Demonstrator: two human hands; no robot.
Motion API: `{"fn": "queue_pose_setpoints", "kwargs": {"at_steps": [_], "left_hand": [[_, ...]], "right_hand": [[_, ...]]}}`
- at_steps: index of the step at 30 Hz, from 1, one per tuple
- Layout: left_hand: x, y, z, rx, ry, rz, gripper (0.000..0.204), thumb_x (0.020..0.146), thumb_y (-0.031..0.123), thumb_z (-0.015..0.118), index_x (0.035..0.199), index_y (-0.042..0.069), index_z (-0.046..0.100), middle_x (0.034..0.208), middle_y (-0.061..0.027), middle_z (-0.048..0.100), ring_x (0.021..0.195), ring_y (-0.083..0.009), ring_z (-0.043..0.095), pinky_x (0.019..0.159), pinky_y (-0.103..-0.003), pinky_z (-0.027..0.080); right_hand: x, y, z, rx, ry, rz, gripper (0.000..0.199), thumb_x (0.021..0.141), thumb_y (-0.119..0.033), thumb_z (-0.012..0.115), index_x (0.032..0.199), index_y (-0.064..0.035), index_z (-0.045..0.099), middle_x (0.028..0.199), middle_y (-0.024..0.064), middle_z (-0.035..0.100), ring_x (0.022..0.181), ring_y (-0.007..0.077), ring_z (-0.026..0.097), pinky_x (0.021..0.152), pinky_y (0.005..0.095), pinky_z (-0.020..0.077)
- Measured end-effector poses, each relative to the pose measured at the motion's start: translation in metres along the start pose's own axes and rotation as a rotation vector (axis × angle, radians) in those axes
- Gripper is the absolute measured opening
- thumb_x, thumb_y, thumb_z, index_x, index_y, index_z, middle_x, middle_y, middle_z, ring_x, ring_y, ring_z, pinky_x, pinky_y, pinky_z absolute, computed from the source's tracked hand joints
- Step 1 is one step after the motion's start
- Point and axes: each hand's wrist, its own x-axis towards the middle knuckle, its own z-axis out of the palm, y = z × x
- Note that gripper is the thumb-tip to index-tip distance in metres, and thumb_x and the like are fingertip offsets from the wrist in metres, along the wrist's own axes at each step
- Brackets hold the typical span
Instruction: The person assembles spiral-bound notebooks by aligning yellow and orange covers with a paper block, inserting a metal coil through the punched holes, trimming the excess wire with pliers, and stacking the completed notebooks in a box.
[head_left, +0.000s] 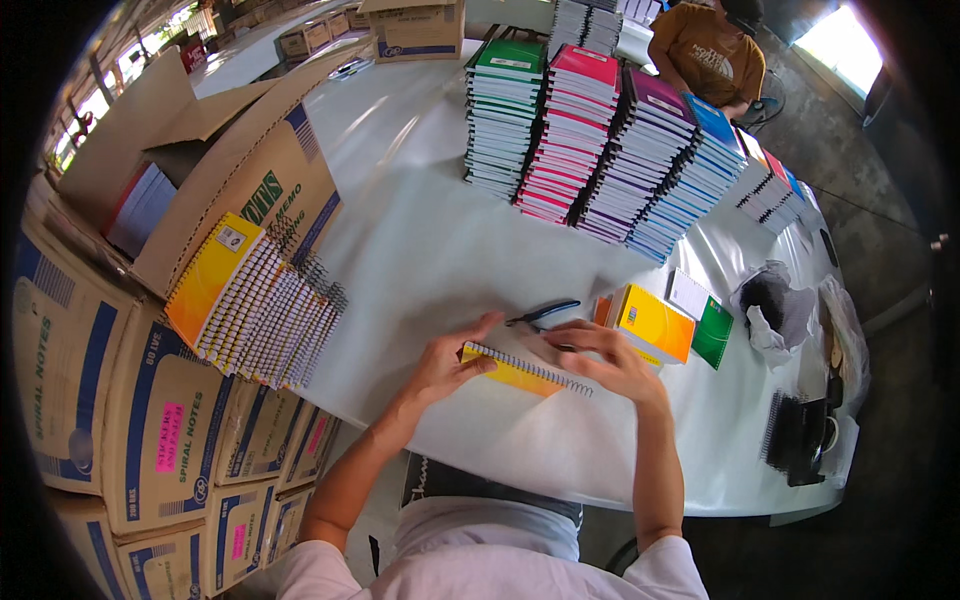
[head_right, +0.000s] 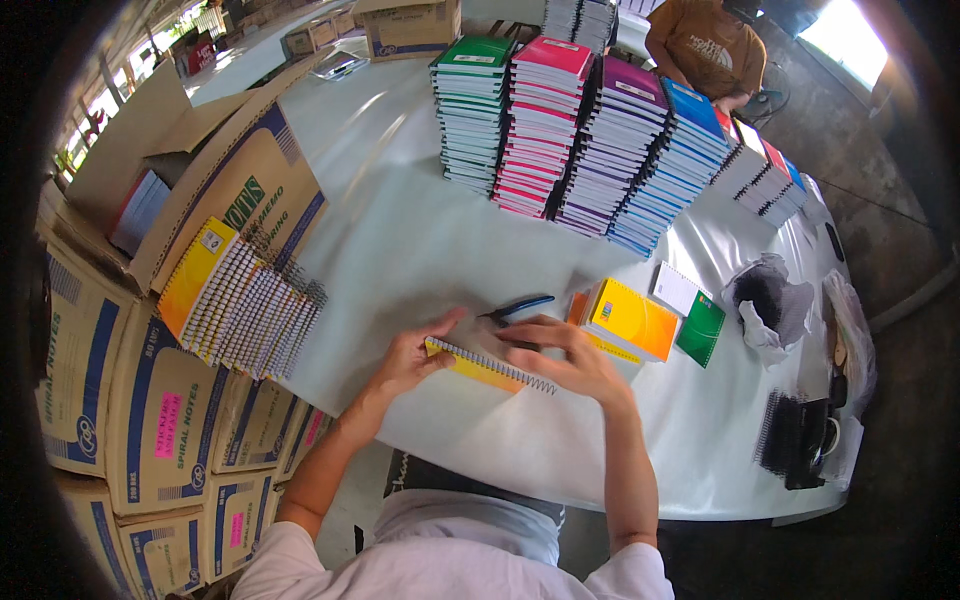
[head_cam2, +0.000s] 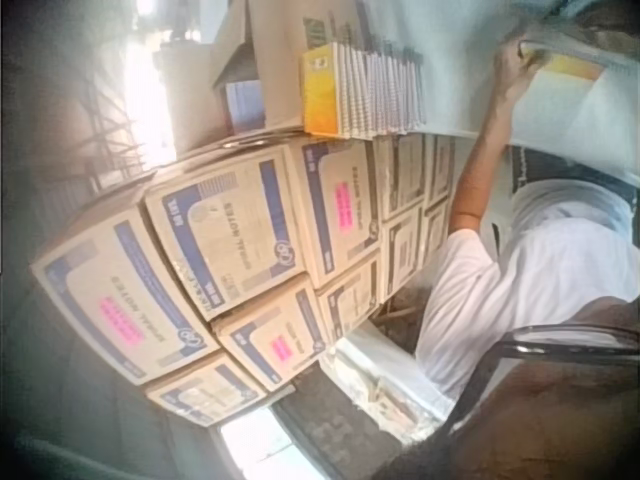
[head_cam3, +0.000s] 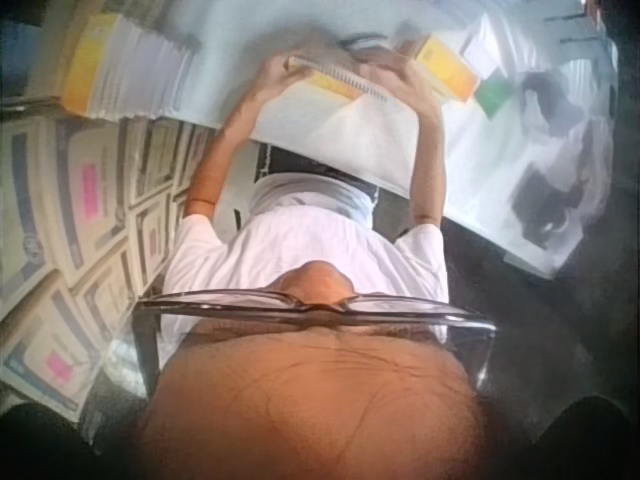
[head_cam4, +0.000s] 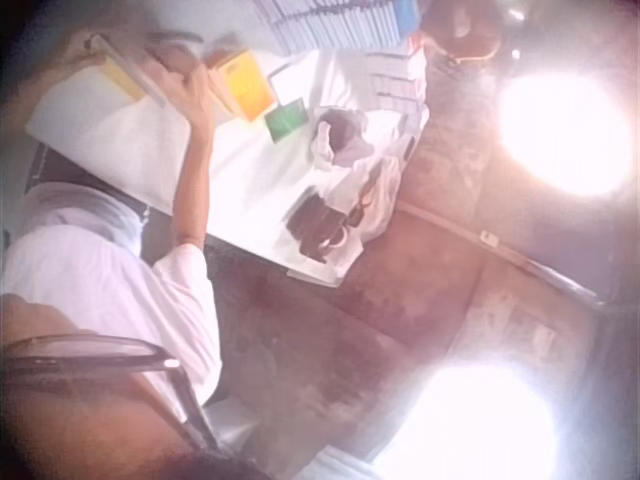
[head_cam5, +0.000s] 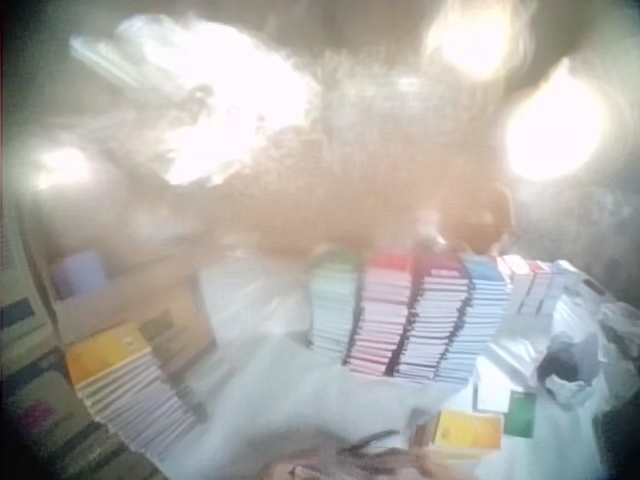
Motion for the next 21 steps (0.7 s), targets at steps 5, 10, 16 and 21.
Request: {"fn": "queue_pose_setpoints", "kwargs": {"at_steps": [5, 10, 16, 21], "left_hand": [[-0.007, 0.021, -0.008, -0.194, -0.087, -0.034, 0.053, 0.09, 0.009, 0.066, 0.139, 0.001, 0.048, 0.15, -0.0094, 0.043, 0.139, -0.0157, 0.037, 0.107, -0.029, 0.039], [-0.006, 0.019, -0.012, -0.199, -0.214, -0.044, 0.046, 0.092, 0.005, 0.063, 0.137, 0.004, 0.053, 0.145, -0.0079, 0.049, 0.137, -0.0151, 0.038, 0.106, -0.025, 0.039], [-0.011, 0.027, -0.006, -0.073, -0.119, -0.012, 0.047, 0.092, 0.005, 0.062, 0.137, 0.003, 0.051, 0.143, -0.0104, 0.051, 0.129, -0.0204, 0.05, 0.105, -0.027, 0.04], [-0.015, 0.022, -0.008, -0.015, -0.083, -0.021, 0.039, 0.096, 0.017, 0.061, 0.132, 0.002, 0.057, 0.133, -0.0073, 0.06, 0.123, -0.0146, 0.054, 0.1, -0.026, 0.044]], "right_hand": [[-0.1, 0.003, -0.035, -0.102, 0.155, 0.101, 0.052, 0.081, -0.039, 0.071, 0.115, -0.0006, 0.069, 0.117, 0.0167, 0.063, 0.102, 0.029, 0.063, 0.095, 0.0378, 0.048], [-0.189, 0.054, -0.025, -0.599, 0.397, 0.328, 0.05, 0.066, -0.022, 0.086, 0.112, -0.0097, 0.07, 0.129, 0.0147, 0.056, 0.119, 0.0331, 0.053, 0.102, 0.0434, 0.0411], [-0.169, 0.047, 0.004, -0.731, 0.625, 0.219, 0.047, 0.066, -0.007, 0.083, 0.11, -0.0111, 0.068, 0.132, 0.0124, 0.054, 0.121, 0.0333, 0.051, 0.103, 0.044, 0.0387], [-0.069, 0.001, 0.039, -0.611, 0.546, -0.149, 0.034, 0.077, 0.0, 0.074, 0.109, -0.0081, 0.067, 0.122, 0.0082, 0.062, 0.109, 0.032, 0.058, 0.098, 0.0424, 0.0434]]}}
